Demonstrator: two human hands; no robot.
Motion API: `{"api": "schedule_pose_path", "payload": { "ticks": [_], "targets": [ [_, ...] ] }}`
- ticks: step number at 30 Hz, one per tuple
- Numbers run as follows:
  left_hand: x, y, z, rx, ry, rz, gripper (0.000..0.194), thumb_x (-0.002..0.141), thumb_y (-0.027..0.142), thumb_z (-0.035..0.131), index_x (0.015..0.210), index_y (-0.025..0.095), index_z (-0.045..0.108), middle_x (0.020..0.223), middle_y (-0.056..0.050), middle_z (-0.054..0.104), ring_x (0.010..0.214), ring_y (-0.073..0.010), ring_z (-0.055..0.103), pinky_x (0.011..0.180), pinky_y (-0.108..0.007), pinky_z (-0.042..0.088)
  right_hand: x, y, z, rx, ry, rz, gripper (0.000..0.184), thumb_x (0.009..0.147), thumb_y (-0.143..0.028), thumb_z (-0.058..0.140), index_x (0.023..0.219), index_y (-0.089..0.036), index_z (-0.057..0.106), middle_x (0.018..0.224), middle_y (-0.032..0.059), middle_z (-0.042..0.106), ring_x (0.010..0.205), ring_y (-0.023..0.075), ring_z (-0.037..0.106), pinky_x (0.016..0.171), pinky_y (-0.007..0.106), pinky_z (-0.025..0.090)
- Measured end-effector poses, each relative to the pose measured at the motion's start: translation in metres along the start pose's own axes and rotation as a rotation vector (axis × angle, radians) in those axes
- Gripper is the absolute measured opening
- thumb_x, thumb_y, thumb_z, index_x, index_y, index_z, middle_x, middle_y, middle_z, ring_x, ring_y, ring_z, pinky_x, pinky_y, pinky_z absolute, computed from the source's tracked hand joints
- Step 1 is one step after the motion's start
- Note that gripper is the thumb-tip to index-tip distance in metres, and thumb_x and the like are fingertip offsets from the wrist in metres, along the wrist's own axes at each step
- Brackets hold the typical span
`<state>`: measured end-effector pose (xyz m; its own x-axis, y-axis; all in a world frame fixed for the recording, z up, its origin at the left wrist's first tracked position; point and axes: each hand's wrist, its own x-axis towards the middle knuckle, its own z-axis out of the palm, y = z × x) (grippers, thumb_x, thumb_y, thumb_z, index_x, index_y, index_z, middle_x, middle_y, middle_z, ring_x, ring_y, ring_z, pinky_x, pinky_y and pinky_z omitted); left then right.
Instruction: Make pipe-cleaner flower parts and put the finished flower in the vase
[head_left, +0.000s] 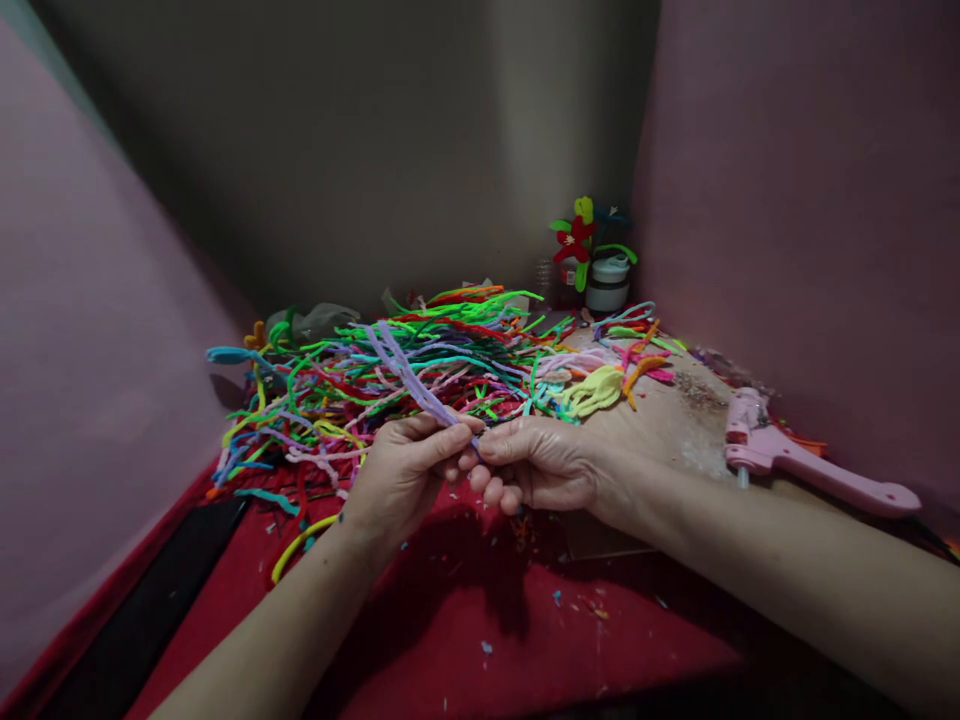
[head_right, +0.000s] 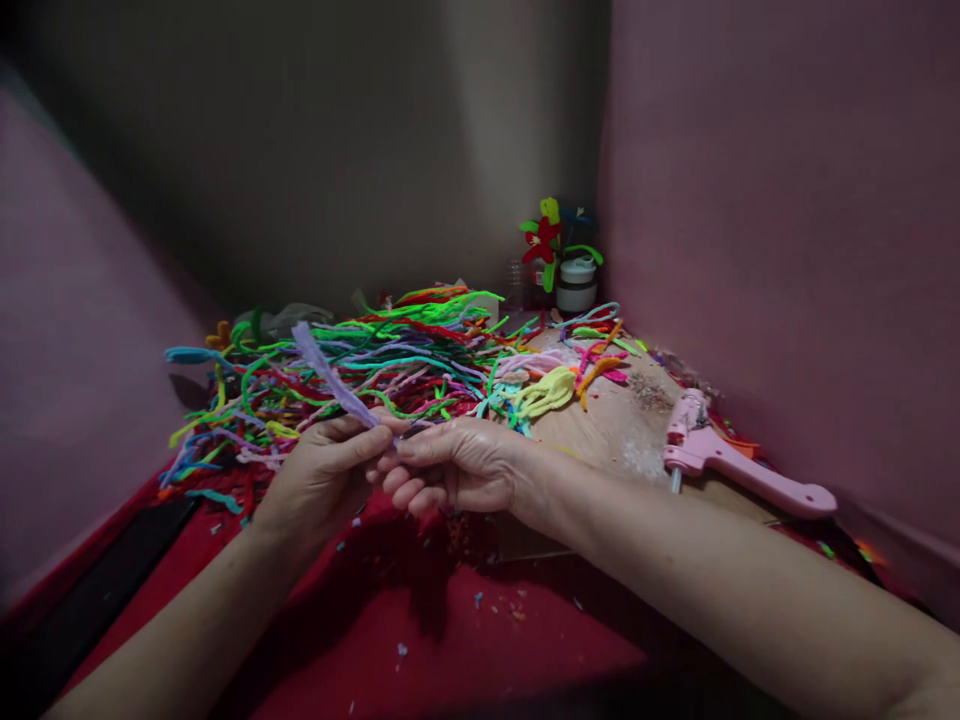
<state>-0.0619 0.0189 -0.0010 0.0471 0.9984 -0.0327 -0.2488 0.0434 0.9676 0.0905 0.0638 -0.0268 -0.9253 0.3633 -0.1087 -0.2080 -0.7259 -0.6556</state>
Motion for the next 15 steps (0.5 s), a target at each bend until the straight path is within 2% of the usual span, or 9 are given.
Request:
{"api": "schedule_pose_path", "payload": {
  "ticks": [5, 8, 12, 15],
  "targets": [
    [-0.0046, 0.0019, 0.0061, 0.126, 0.107, 0.090, 0.012, 0.065, 0.023, 0.074, 0.064, 0.012, 0.069, 0.046, 0.003, 0.051, 0.042, -0.0039, 0.041, 0.042, -0.017, 0.032, 0.0000, -0.0002, -0.0019, -0.123, 0.079, -0.019, 0.011, 0.081, -0.012, 0.053, 0.077, -0.007, 0.062, 0.059, 0.0046, 0.064, 0.047, 0.0104, 0.060, 0.042, 0.018, 0.046],
    [-0.0045, 0.0026, 0.0064, 0.120, 0.146, 0.111, 0.015, 0.067, 0.022, 0.073, 0.061, 0.012, 0.065, 0.045, 0.005, 0.047, 0.040, -0.0024, 0.036, 0.039, -0.016, 0.027, -0.0011, -0.0013, 0.0007, -0.214, 0.122, -0.086, 0.011, 0.078, -0.015, 0.057, 0.076, -0.006, 0.063, 0.060, 0.0055, 0.065, 0.046, 0.0122, 0.061, 0.043, 0.020, 0.047],
    [-0.0028, 0.0011, 0.0051, 0.099, 0.122, 0.073, 0.014, 0.067, 0.023, 0.073, 0.064, 0.012, 0.064, 0.050, 0.004, 0.051, 0.042, -0.0034, 0.039, 0.041, -0.017, 0.029, -0.0021, -0.0008, 0.0062, -0.319, 0.169, -0.222, 0.020, 0.073, -0.027, 0.067, 0.077, -0.007, 0.063, 0.069, 0.0070, 0.068, 0.056, 0.0133, 0.064, 0.055, 0.025, 0.052],
    [-0.0004, 0.0013, 0.0037, 0.046, 0.107, 0.072, 0.013, 0.066, 0.020, 0.074, 0.069, 0.014, 0.064, 0.053, 0.005, 0.050, 0.043, -0.0031, 0.039, 0.041, -0.016, 0.029, -0.0012, 0.0013, 0.0070, -0.382, 0.213, -0.254, 0.025, 0.069, -0.032, 0.071, 0.075, -0.009, 0.062, 0.065, 0.0058, 0.067, 0.053, 0.0139, 0.063, 0.052, 0.026, 0.050]
  ]
}}
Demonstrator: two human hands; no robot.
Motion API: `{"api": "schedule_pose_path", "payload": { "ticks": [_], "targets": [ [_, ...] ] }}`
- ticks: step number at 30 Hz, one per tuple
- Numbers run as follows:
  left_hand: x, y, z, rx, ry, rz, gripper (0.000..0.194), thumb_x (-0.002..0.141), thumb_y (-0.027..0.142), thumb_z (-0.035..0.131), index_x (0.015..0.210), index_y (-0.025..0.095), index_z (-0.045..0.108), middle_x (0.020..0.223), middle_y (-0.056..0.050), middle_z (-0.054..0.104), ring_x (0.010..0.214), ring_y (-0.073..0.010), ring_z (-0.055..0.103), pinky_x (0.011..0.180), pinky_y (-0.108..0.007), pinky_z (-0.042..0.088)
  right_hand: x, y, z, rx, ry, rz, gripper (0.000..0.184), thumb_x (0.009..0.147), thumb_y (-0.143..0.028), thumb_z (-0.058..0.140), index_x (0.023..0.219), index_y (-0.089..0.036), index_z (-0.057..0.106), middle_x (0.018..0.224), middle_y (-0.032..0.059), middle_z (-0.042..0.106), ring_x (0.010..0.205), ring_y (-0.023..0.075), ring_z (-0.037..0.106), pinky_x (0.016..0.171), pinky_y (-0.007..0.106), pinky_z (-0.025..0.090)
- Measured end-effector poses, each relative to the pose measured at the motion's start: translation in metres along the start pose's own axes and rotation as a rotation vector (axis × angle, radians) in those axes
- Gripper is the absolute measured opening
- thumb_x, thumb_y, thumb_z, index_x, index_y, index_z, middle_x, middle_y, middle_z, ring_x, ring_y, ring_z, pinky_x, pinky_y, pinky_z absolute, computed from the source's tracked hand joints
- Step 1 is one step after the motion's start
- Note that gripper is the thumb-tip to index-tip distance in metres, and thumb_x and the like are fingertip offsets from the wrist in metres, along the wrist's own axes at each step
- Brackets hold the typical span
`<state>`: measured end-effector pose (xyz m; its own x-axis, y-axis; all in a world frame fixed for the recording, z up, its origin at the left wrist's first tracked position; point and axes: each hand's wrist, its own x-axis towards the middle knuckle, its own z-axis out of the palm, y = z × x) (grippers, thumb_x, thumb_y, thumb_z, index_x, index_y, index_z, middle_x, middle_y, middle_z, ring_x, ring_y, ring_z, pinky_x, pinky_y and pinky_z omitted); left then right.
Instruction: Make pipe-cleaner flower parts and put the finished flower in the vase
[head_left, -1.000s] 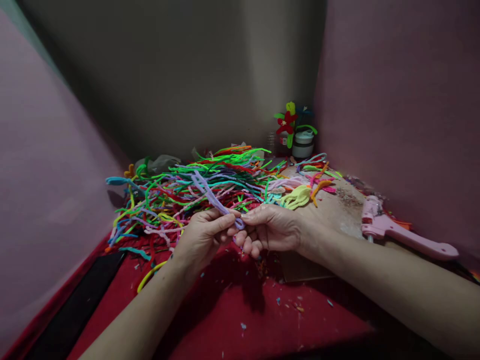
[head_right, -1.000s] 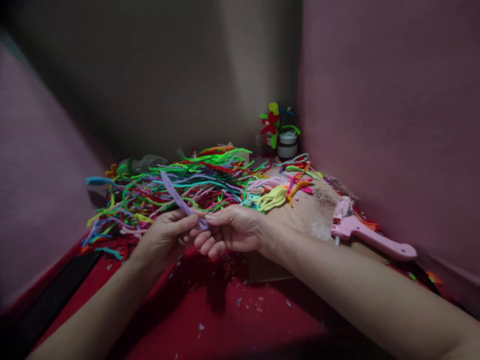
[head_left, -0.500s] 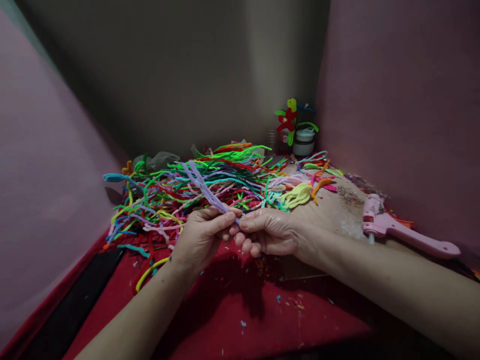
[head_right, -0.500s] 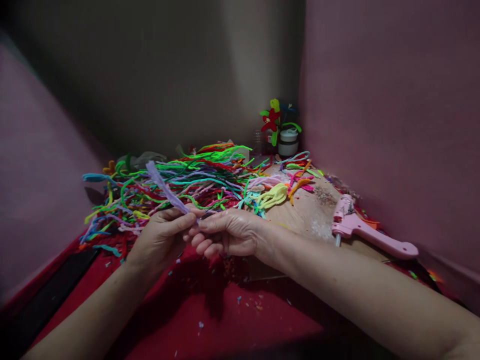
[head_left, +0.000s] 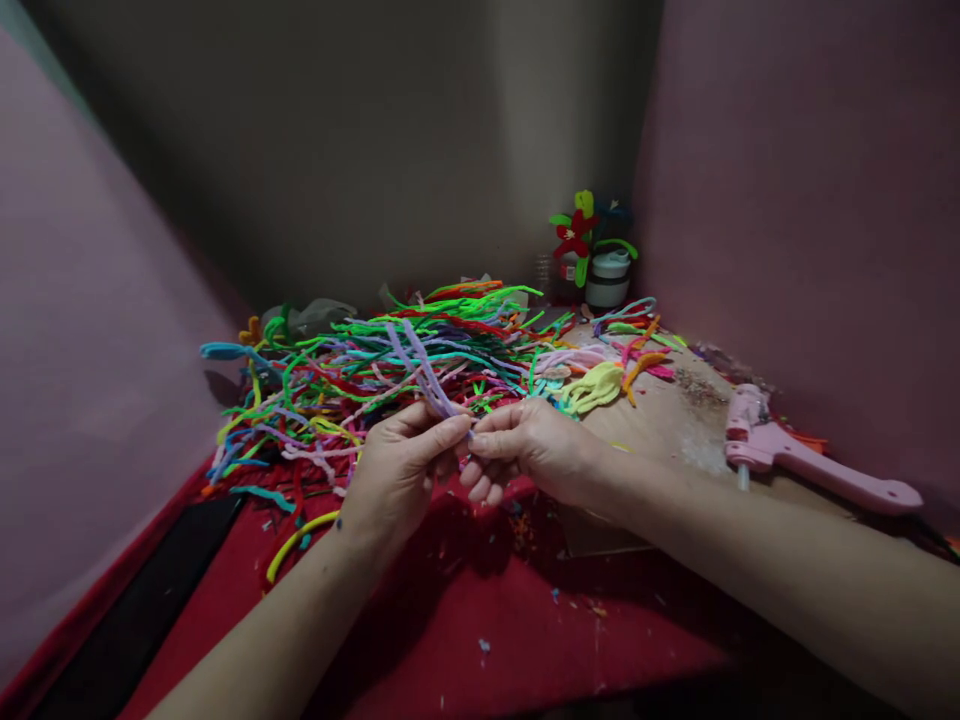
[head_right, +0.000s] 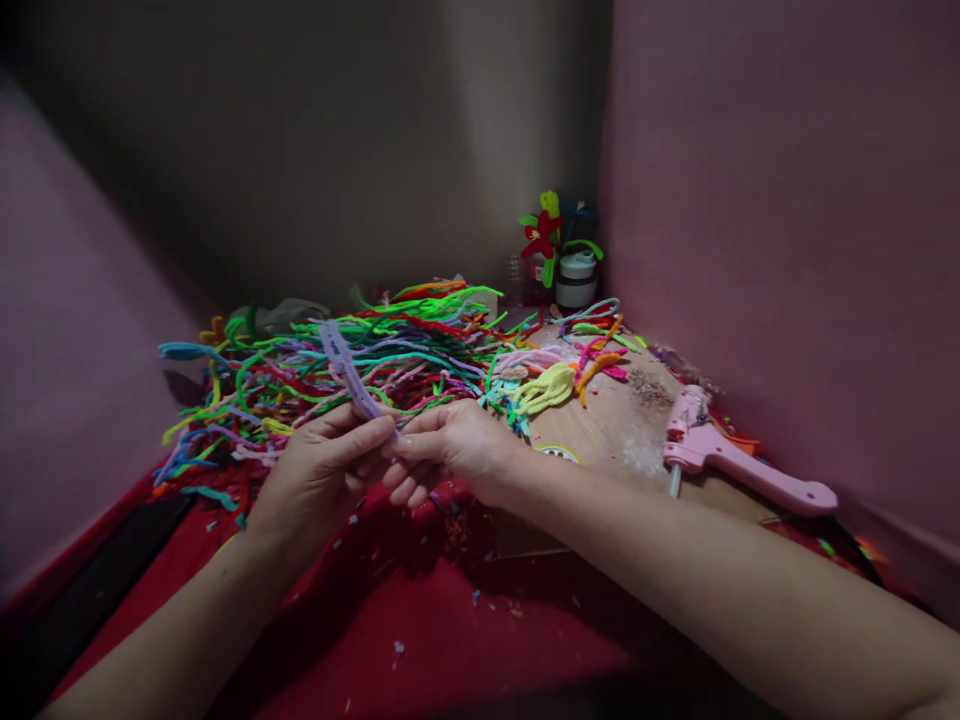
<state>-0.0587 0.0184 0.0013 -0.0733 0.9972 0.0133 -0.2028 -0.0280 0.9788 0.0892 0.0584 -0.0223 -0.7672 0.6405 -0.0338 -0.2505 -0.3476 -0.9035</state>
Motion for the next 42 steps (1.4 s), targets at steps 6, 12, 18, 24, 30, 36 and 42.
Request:
{"api": "schedule_pose_path", "payload": {
  "ticks": [6, 12, 18, 24, 30, 36, 42],
  "targets": [
    [0.006, 0.000, -0.004, -0.069, 0.005, 0.028, 0.015, 0.066, 0.019, 0.073, 0.067, 0.014, 0.059, 0.055, 0.005, 0.051, 0.042, -0.0020, 0.039, 0.041, -0.015, 0.030, 0.000, 0.000, 0.003, -0.057, 0.026, 0.012, 0.028, 0.068, -0.036, 0.070, 0.075, -0.010, 0.060, 0.062, 0.0055, 0.066, 0.052, 0.0147, 0.063, 0.052, 0.027, 0.049],
    [0.003, -0.007, -0.001, -0.036, 0.012, -0.038, 0.014, 0.067, 0.020, 0.073, 0.071, 0.014, 0.061, 0.058, 0.004, 0.053, 0.047, -0.0045, 0.045, 0.045, -0.017, 0.036, -0.001, -0.002, 0.006, -0.038, 0.087, -0.022, 0.023, 0.072, -0.033, 0.064, 0.072, -0.010, 0.061, 0.064, 0.0071, 0.068, 0.053, 0.0127, 0.062, 0.050, 0.023, 0.048],
    [0.002, -0.008, 0.000, -0.034, 0.012, -0.020, 0.015, 0.066, 0.020, 0.074, 0.070, 0.014, 0.060, 0.054, 0.006, 0.049, 0.043, -0.0030, 0.039, 0.043, -0.017, 0.031, 0.000, 0.000, 0.003, 0.005, 0.125, 0.036, 0.015, 0.073, -0.025, 0.063, 0.074, -0.010, 0.062, 0.064, 0.0065, 0.068, 0.054, 0.0133, 0.064, 0.053, 0.024, 0.050],
    [0.001, -0.008, 0.000, 0.003, 0.013, 0.035, 0.015, 0.068, 0.020, 0.072, 0.068, 0.014, 0.059, 0.053, 0.006, 0.049, 0.043, -0.0036, 0.039, 0.042, -0.018, 0.030, -0.001, -0.002, 0.005, 0.031, 0.139, 0.058, 0.012, 0.073, -0.022, 0.061, 0.073, -0.009, 0.063, 0.063, 0.0062, 0.068, 0.053, 0.0121, 0.063, 0.051, 0.022, 0.049],
    [0.001, -0.008, 0.000, 0.149, 0.035, 0.094, 0.015, 0.068, 0.022, 0.071, 0.064, 0.015, 0.059, 0.053, 0.006, 0.051, 0.045, -0.0049, 0.040, 0.043, -0.019, 0.031, -0.003, -0.006, 0.007, -0.019, 0.206, 0.077, 0.008, 0.074, -0.017, 0.058, 0.070, -0.011, 0.061, 0.060, 0.0044, 0.067, 0.049, 0.0113, 0.061, 0.049, 0.021, 0.048],
    [-0.003, -0.004, 0.001, 0.452, 0.136, 0.115, 0.018, 0.069, 0.027, 0.069, 0.060, 0.014, 0.060, 0.048, 0.005, 0.050, 0.043, -0.0064, 0.040, 0.042, -0.019, 0.030, 0.001, -0.002, 0.006, -0.027, 0.248, 0.045, 0.010, 0.075, -0.013, 0.056, 0.066, -0.011, 0.060, 0.057, 0.0046, 0.066, 0.047, 0.0110, 0.061, 0.046, 0.020, 0.047],
    [0.002, -0.007, -0.015, 0.995, -0.097, 0.718, 0.014, 0.082, 0.018, 0.054, 0.089, 0.015, 0.067, 0.086, -0.005, 0.066, 0.077, -0.0138, 0.060, 0.068, -0.024, 0.047, 0.003, -0.002, 0.000, -0.015, 0.232, 0.012, 0.009, 0.074, -0.014, 0.056, 0.067, -0.010, 0.060, 0.056, 0.0050, 0.065, 0.046, 0.0117, 0.060, 0.045, 0.021, 0.047]
  ]
}}
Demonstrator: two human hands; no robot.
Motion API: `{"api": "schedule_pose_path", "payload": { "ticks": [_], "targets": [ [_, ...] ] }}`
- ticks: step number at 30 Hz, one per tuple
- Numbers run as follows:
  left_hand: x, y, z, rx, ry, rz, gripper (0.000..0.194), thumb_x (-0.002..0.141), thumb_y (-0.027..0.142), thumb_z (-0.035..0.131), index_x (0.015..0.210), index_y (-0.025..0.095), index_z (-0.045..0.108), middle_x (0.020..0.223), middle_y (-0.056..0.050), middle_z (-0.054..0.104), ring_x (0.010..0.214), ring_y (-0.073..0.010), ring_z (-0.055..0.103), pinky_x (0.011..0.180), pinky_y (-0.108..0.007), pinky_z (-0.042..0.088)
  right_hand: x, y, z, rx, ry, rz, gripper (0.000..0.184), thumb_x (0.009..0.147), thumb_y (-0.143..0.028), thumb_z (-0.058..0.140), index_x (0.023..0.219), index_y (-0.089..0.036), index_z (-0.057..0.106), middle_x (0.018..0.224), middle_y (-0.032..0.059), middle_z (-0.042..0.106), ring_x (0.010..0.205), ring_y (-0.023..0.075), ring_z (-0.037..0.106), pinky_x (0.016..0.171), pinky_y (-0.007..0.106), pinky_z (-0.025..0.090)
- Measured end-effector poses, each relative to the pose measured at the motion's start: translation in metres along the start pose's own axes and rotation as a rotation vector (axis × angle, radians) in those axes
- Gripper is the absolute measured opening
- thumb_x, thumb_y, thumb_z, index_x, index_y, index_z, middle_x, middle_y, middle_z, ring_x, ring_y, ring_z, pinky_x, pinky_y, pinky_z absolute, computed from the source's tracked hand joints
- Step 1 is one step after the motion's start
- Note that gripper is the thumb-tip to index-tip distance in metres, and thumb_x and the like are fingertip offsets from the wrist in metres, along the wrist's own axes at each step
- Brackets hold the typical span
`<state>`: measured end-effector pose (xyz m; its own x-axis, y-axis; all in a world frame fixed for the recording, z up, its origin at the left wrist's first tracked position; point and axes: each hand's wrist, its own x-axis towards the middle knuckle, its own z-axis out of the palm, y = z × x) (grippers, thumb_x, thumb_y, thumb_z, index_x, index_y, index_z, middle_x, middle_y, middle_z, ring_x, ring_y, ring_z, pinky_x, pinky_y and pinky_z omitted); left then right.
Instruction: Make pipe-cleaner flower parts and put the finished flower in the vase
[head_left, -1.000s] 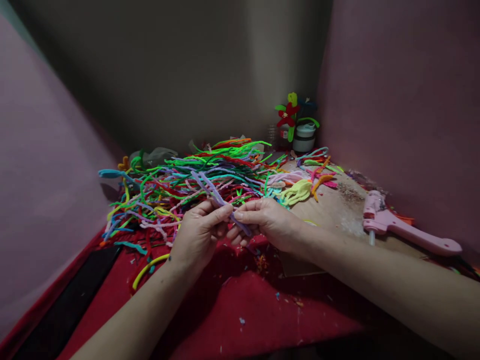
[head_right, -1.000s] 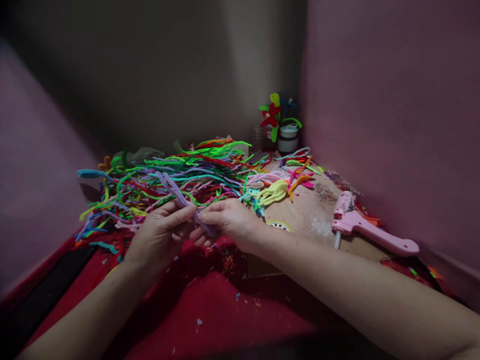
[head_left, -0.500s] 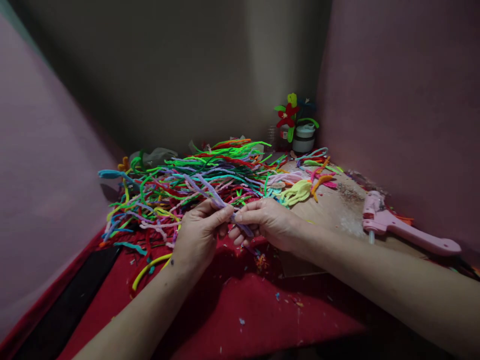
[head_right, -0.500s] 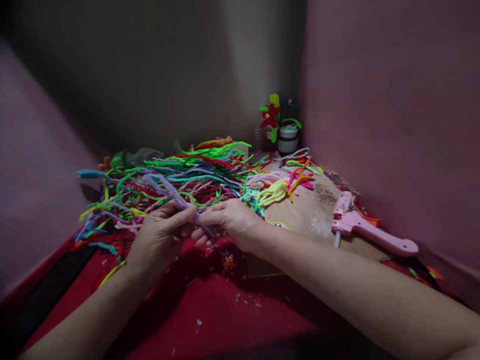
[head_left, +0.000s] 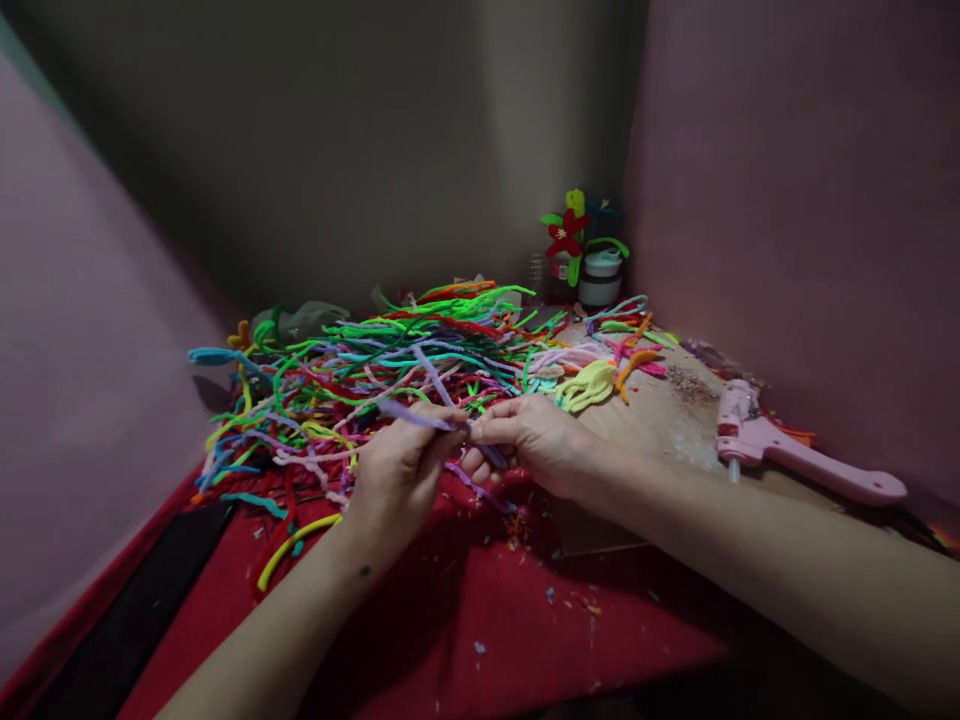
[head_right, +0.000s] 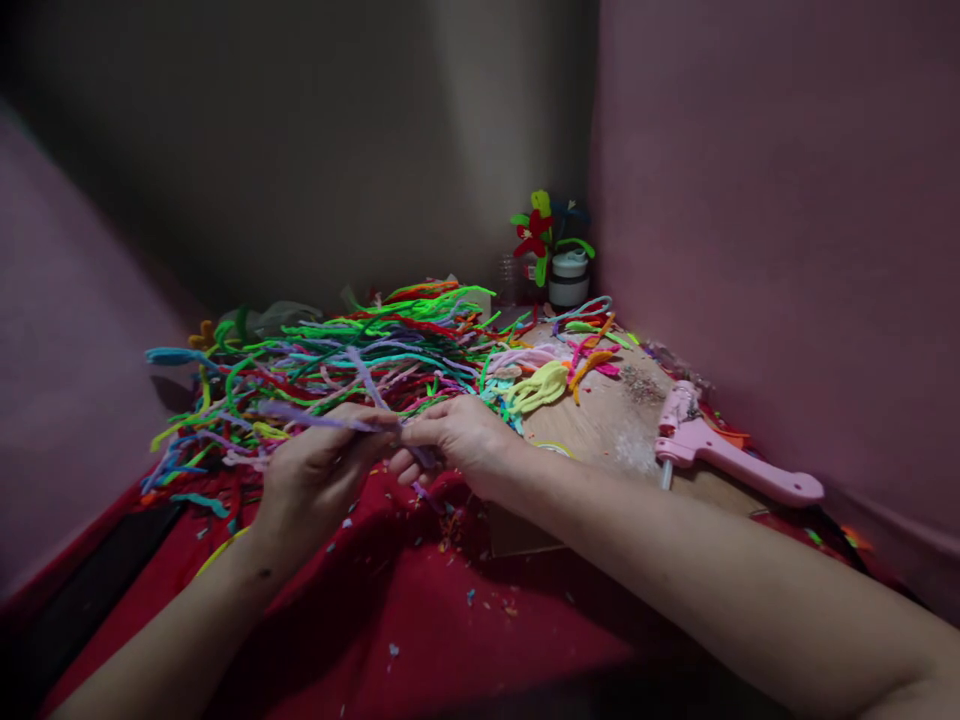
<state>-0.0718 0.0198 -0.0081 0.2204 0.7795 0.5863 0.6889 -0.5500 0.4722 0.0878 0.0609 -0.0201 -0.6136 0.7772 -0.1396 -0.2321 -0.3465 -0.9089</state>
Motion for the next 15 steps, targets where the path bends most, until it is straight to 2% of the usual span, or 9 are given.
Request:
{"api": "schedule_pose_path", "payload": {
  "ticks": [2, 3, 8, 10, 12, 13, 15],
  "targets": [
    [0.000, -0.007, -0.003, 0.156, -0.064, 0.229, 0.024, 0.085, 0.013, 0.047, 0.102, 0.015, 0.064, 0.095, -0.006, 0.062, 0.085, -0.0136, 0.059, 0.073, -0.023, 0.047, 0.001, -0.001, -0.001, -0.001, -0.012, 0.003, 0.010, 0.074, -0.012, 0.056, 0.065, -0.010, 0.060, 0.055, 0.0048, 0.065, 0.045, 0.0117, 0.060, 0.046, 0.021, 0.047],
    [0.000, -0.010, -0.005, 0.223, -0.092, 0.292, 0.026, 0.086, 0.011, 0.045, 0.105, 0.016, 0.063, 0.095, -0.006, 0.060, 0.085, -0.0131, 0.058, 0.072, -0.023, 0.046, 0.001, -0.001, -0.002, -0.006, -0.013, 0.007, 0.010, 0.074, -0.011, 0.055, 0.065, -0.010, 0.059, 0.054, 0.0045, 0.064, 0.044, 0.0115, 0.060, 0.045, 0.021, 0.047],
    [0.004, -0.010, -0.016, 0.421, -0.107, 0.436, 0.018, 0.086, 0.015, 0.047, 0.094, 0.018, 0.064, 0.089, -0.006, 0.057, 0.083, -0.0164, 0.052, 0.071, -0.027, 0.044, 0.000, -0.006, 0.002, -0.104, -0.026, 0.009, 0.012, 0.074, -0.011, 0.056, 0.062, -0.011, 0.057, 0.052, 0.0022, 0.062, 0.043, 0.0107, 0.057, 0.043, 0.020, 0.043],
    [0.005, -0.005, -0.018, 0.447, -0.158, 0.466, 0.017, 0.086, 0.016, 0.046, 0.090, 0.016, 0.063, 0.088, -0.007, 0.059, 0.083, -0.0186, 0.052, 0.073, -0.031, 0.043, -0.002, -0.007, 0.004, -0.198, -0.021, -0.013, 0.016, 0.075, -0.011, 0.055, 0.060, -0.012, 0.054, 0.051, 0.0010, 0.061, 0.042, 0.0095, 0.055, 0.044, 0.020, 0.041],
    [0.004, 0.001, -0.018, 0.411, -0.207, 0.391, 0.018, 0.086, 0.016, 0.045, 0.084, 0.015, 0.062, 0.082, -0.008, 0.061, 0.077, -0.0187, 0.052, 0.070, -0.032, 0.041, -0.005, -0.008, 0.005, -0.397, 0.014, -0.094, 0.017, 0.076, -0.010, 0.053, 0.059, -0.013, 0.055, 0.052, 0.0008, 0.060, 0.043, 0.0087, 0.053, 0.045, 0.020, 0.039],
    [0.004, 0.004, -0.018, 0.361, -0.217, 0.296, 0.018, 0.085, 0.017, 0.045, 0.079, 0.015, 0.062, 0.076, -0.007, 0.060, 0.071, -0.0177, 0.052, 0.066, -0.031, 0.040, -0.006, -0.007, 0.005, -0.541, 0.041, -0.174, 0.017, 0.077, -0.010, 0.053, 0.061, -0.013, 0.056, 0.054, 0.0012, 0.061, 0.045, 0.0088, 0.053, 0.047, 0.020, 0.039],
    [0.003, 0.009, -0.018, 0.175, -0.248, -0.007, 0.018, 0.083, 0.022, 0.049, 0.071, 0.015, 0.059, 0.066, -0.004, 0.057, 0.060, -0.0144, 0.048, 0.056, -0.028, 0.036, -0.010, -0.004, 0.005, -0.869, 0.098, -0.425, 0.013, 0.078, -0.011, 0.053, 0.067, -0.012, 0.062, 0.059, 0.0031, 0.063, 0.051, 0.0105, 0.055, 0.051, 0.022, 0.040]
  ]
}}
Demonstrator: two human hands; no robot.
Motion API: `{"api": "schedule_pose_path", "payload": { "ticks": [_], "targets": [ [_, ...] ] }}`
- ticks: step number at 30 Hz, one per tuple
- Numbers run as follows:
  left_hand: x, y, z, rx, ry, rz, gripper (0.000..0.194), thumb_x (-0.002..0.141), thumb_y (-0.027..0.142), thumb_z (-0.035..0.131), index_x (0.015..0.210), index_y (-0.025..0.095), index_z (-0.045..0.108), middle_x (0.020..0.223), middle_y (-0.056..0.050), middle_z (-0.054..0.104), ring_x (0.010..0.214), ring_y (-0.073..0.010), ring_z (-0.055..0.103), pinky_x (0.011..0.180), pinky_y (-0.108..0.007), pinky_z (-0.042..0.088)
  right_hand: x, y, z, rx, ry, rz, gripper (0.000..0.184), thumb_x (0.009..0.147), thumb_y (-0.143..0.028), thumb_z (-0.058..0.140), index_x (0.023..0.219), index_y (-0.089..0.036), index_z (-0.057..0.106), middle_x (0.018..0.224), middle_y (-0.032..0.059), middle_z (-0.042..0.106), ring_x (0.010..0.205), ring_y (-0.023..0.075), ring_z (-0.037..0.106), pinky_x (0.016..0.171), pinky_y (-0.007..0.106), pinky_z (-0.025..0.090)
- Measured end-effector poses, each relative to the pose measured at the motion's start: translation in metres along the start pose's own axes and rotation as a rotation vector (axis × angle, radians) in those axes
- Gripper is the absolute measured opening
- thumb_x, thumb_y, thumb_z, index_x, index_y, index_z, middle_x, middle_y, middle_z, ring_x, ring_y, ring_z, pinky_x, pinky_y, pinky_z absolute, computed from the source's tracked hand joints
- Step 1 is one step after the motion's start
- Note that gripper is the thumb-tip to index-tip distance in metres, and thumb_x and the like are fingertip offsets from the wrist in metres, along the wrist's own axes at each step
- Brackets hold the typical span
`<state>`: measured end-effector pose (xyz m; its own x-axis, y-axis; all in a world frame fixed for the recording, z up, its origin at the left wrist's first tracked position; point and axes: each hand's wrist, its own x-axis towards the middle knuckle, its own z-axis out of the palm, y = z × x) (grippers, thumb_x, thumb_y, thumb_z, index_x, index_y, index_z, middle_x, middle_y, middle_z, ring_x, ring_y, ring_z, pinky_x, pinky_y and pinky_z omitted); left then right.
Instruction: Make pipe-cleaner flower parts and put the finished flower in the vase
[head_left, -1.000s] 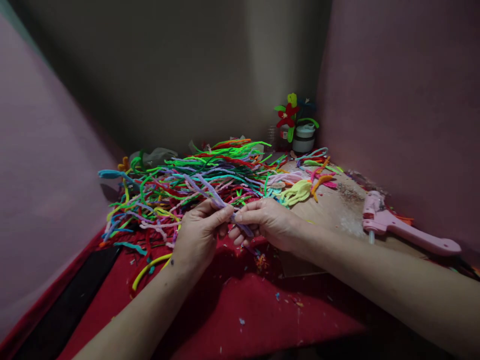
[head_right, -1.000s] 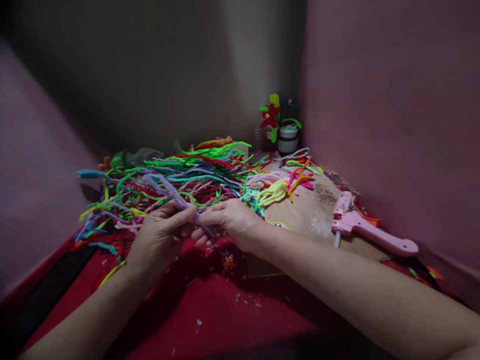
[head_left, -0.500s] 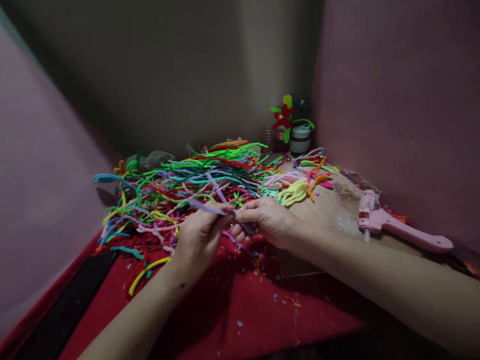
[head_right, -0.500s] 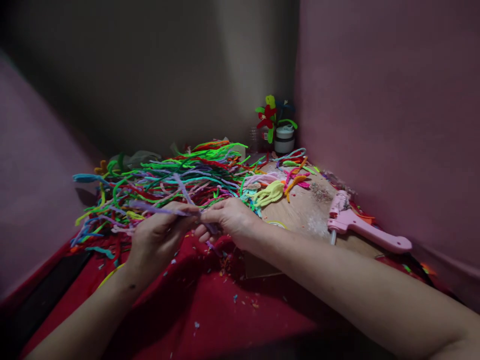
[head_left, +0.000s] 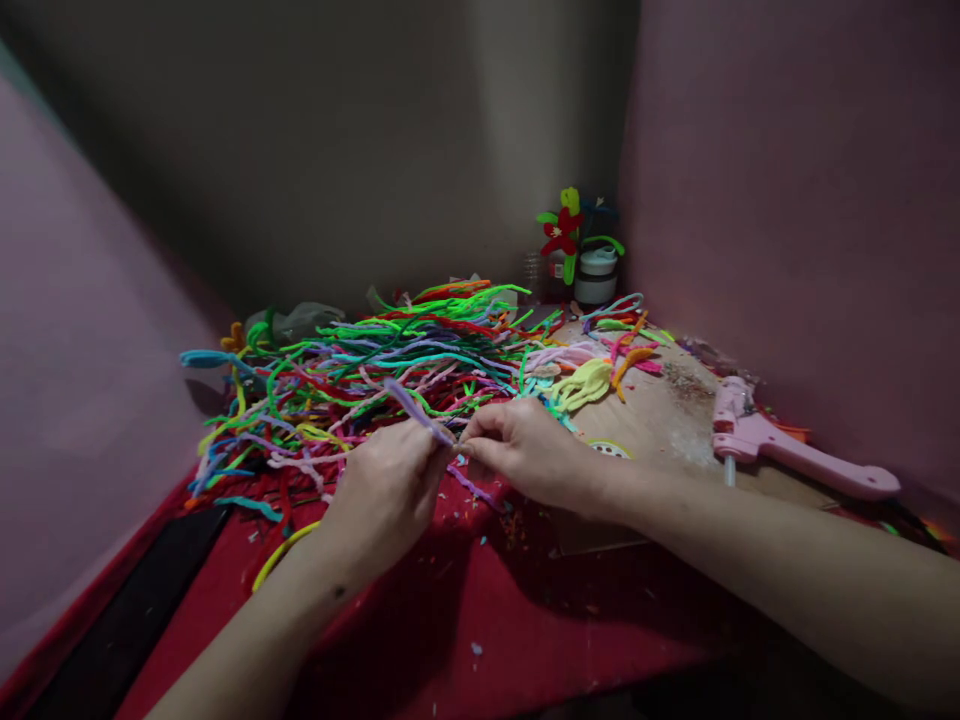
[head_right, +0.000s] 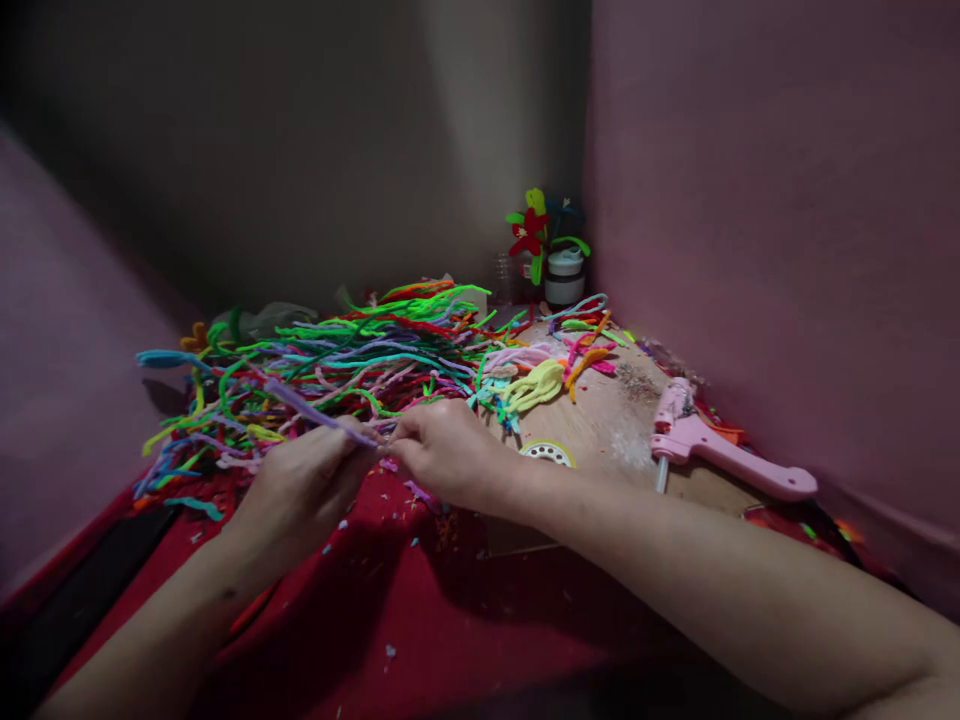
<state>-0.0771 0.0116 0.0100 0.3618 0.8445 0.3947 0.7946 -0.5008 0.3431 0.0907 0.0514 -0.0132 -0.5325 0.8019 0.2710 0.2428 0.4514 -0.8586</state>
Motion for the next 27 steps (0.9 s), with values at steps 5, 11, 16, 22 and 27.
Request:
{"api": "schedule_pose_path", "payload": {
  "ticks": [5, 11, 16, 22, 27],
  "targets": [
    [0.002, 0.000, -0.005, -1.008, -0.310, -0.655, 0.022, 0.071, 0.034, 0.062, 0.064, 0.017, 0.051, 0.047, 0.006, 0.036, 0.039, -0.0054, 0.025, 0.040, -0.020, 0.022, -0.010, 0.005, 0.005, -0.560, 0.256, -0.666, 0.016, 0.079, -0.010, 0.049, 0.073, -0.008, 0.063, 0.063, 0.0082, 0.063, 0.058, 0.0156, 0.055, 0.057, 0.028, 0.040],
    [0.003, 0.000, -0.005, -1.022, -0.129, -0.589, 0.022, 0.074, 0.033, 0.065, 0.068, 0.015, 0.056, 0.054, 0.003, 0.047, 0.042, -0.0048, 0.036, 0.040, -0.018, 0.027, -0.008, -0.002, 0.000, -0.169, 0.288, -0.512, 0.015, 0.083, -0.013, 0.050, 0.076, -0.010, 0.062, 0.066, 0.0053, 0.064, 0.060, 0.0119, 0.057, 0.059, 0.024, 0.043],
    [-0.003, 0.006, -0.006, -0.315, 0.357, -0.039, 0.017, 0.077, 0.021, 0.064, 0.094, 0.022, 0.063, 0.095, -0.003, 0.060, 0.087, -0.0154, 0.056, 0.074, -0.026, 0.046, -0.004, -0.012, -0.004, 0.405, 0.083, -0.108, 0.012, 0.082, -0.020, 0.052, 0.074, -0.014, 0.059, 0.063, 0.0014, 0.063, 0.058, 0.0104, 0.058, 0.059, 0.023, 0.047],
    [-0.004, 0.005, -0.007, -0.218, 0.184, 0.038, 0.009, 0.083, 0.023, 0.056, 0.078, 0.020, 0.062, 0.080, -0.002, 0.062, 0.081, -0.0167, 0.055, 0.078, -0.031, 0.044, -0.008, -0.011, -0.003, 0.236, 0.082, -0.162, 0.012, 0.082, -0.018, 0.052, 0.073, -0.015, 0.059, 0.065, 0.0017, 0.063, 0.060, 0.0105, 0.057, 0.060, 0.023, 0.044],
    [0.000, 0.006, -0.004, -0.791, -0.141, -0.420, 0.018, 0.082, 0.032, 0.055, 0.072, 0.017, 0.054, 0.070, 0.000, 0.056, 0.068, -0.0143, 0.053, 0.065, -0.027, 0.042, -0.011, -0.001, 0.001, -0.212, 0.209, -0.459, 0.015, 0.083, -0.018, 0.049, 0.074, -0.014, 0.060, 0.069, 0.0055, 0.064, 0.065, 0.0134, 0.056, 0.064, 0.026, 0.041]
  ]
}}
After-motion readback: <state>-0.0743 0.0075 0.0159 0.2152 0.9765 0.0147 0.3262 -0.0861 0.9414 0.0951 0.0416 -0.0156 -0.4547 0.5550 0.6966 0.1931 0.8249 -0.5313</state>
